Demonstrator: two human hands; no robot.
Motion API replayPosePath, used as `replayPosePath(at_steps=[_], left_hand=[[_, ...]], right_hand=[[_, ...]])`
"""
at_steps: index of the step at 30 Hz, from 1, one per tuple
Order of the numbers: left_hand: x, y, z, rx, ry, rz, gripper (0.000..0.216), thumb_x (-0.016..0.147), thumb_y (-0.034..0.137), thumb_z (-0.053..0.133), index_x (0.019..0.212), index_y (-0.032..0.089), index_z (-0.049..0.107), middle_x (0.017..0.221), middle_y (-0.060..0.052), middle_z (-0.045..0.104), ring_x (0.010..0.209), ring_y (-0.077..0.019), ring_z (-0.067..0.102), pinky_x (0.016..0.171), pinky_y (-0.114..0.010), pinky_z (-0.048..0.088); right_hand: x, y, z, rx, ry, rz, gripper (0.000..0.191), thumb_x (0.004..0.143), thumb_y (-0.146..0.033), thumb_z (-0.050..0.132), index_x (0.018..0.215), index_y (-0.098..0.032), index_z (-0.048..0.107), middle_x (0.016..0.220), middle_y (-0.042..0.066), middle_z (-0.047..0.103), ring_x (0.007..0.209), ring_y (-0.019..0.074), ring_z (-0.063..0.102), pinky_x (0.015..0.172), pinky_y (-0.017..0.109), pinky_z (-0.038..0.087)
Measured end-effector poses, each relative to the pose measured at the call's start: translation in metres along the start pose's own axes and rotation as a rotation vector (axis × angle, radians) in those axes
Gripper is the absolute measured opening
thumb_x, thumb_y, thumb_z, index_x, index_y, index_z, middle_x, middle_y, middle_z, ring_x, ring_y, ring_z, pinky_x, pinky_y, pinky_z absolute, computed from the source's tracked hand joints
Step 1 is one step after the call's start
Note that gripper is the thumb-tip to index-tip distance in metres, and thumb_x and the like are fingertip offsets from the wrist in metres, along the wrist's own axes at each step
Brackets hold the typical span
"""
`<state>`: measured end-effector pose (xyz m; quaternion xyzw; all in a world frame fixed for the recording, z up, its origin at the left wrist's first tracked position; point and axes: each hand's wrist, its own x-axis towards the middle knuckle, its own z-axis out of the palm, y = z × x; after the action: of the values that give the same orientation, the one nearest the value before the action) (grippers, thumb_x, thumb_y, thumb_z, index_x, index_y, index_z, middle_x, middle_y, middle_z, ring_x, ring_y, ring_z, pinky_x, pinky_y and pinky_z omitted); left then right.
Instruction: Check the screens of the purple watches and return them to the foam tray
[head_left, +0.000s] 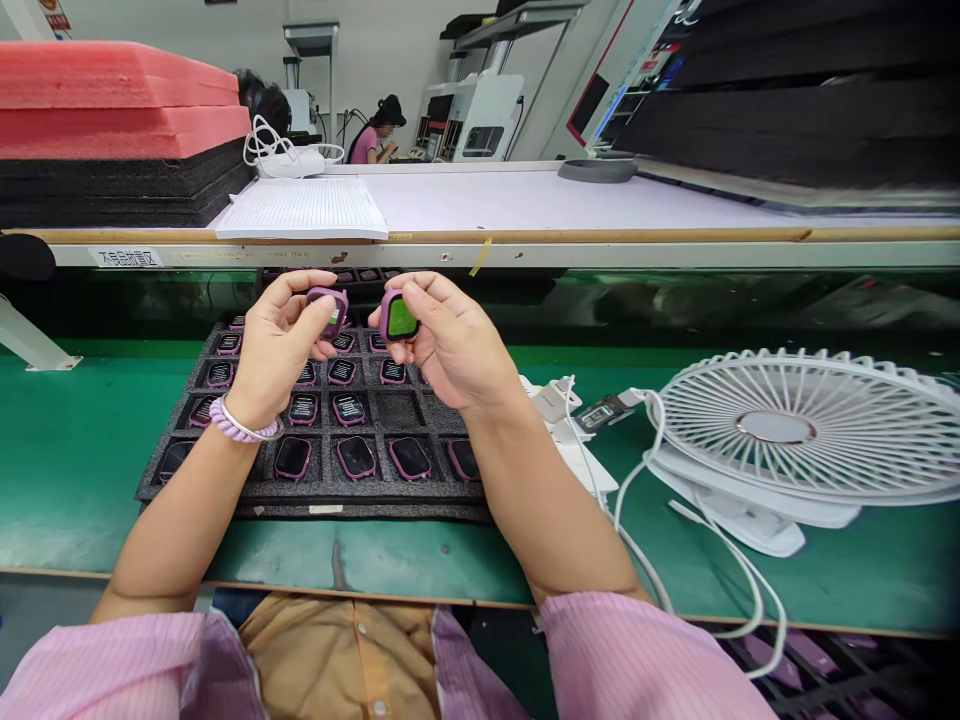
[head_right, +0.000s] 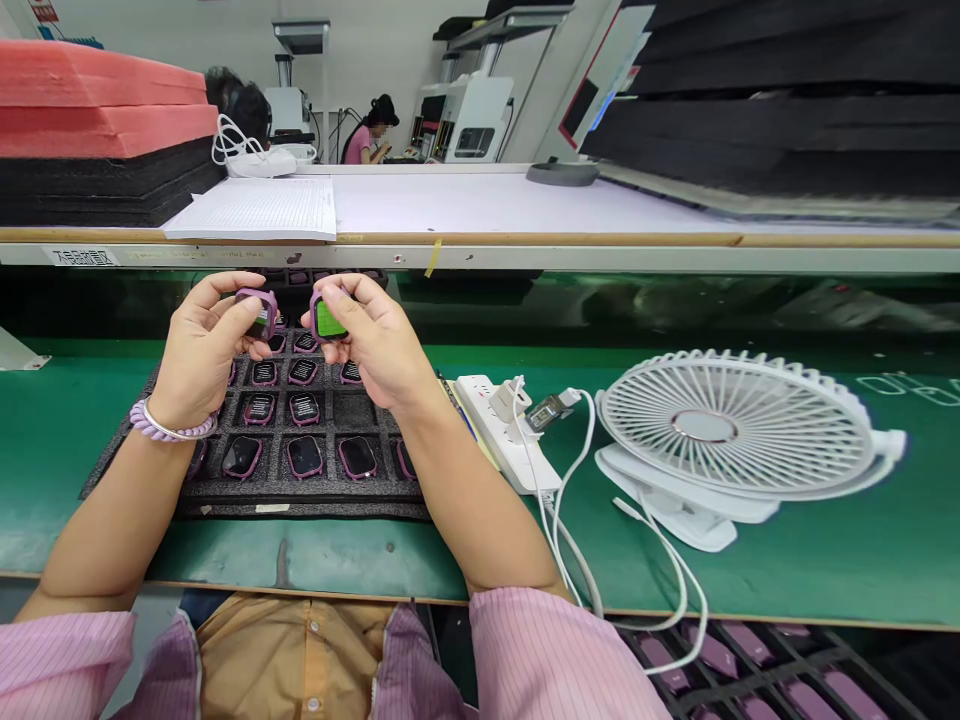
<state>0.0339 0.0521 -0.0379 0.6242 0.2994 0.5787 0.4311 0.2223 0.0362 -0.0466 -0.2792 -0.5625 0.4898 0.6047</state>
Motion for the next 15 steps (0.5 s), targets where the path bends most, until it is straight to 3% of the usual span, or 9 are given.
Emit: replayPosePath(at_steps=[4,9,12,15], left_hand=[[-0.001,-0.001,0.000,0.012,-0.004,0.018,0.046,0.071,0.026,0.084,0.113,0.021,0.066,0.090,0.000,0.067,0.069,-0.0097,0.062,0.055,-0.016,0.052],[-0.001,-0.005,0.000,0.016,-0.030,-0.003,0.061,0.068,0.020,0.080,0.125,0.019,0.059,0.109,-0.005,0.070,0.094,-0.0147,0.068,0.073,-0.020,0.057],[-0.001,-0.005,-0.001,-0.019,-0.036,-0.036,0.067,0.066,0.016,0.078,0.129,0.018,0.055,0.114,-0.006,0.068,0.093,-0.0133,0.069,0.076,-0.021,0.058],[-0.001,-0.005,0.000,-0.047,-0.067,-0.103,0.071,0.064,0.015,0.076,0.130,0.019,0.050,0.116,-0.006,0.066,0.078,-0.0102,0.070,0.073,-0.023,0.060]], right_hand=[[0.000,0.000,0.000,0.058,-0.033,0.032,0.056,0.082,-0.066,0.085,0.107,-0.022,0.062,0.083,0.000,0.068,0.056,0.0115,0.059,0.050,0.021,0.048],[0.001,0.001,0.000,0.149,-0.071,0.061,0.049,0.087,-0.056,0.083,0.116,-0.021,0.062,0.094,0.004,0.075,0.066,0.0153,0.070,0.059,0.025,0.057],[0.001,0.000,-0.001,0.196,-0.093,0.085,0.046,0.088,-0.044,0.081,0.123,-0.022,0.060,0.103,0.006,0.076,0.074,0.0173,0.075,0.071,0.029,0.064],[-0.005,-0.004,-0.011,0.187,-0.112,0.129,0.048,0.089,-0.037,0.081,0.130,-0.024,0.060,0.112,0.006,0.075,0.084,0.0192,0.077,0.082,0.033,0.066]])
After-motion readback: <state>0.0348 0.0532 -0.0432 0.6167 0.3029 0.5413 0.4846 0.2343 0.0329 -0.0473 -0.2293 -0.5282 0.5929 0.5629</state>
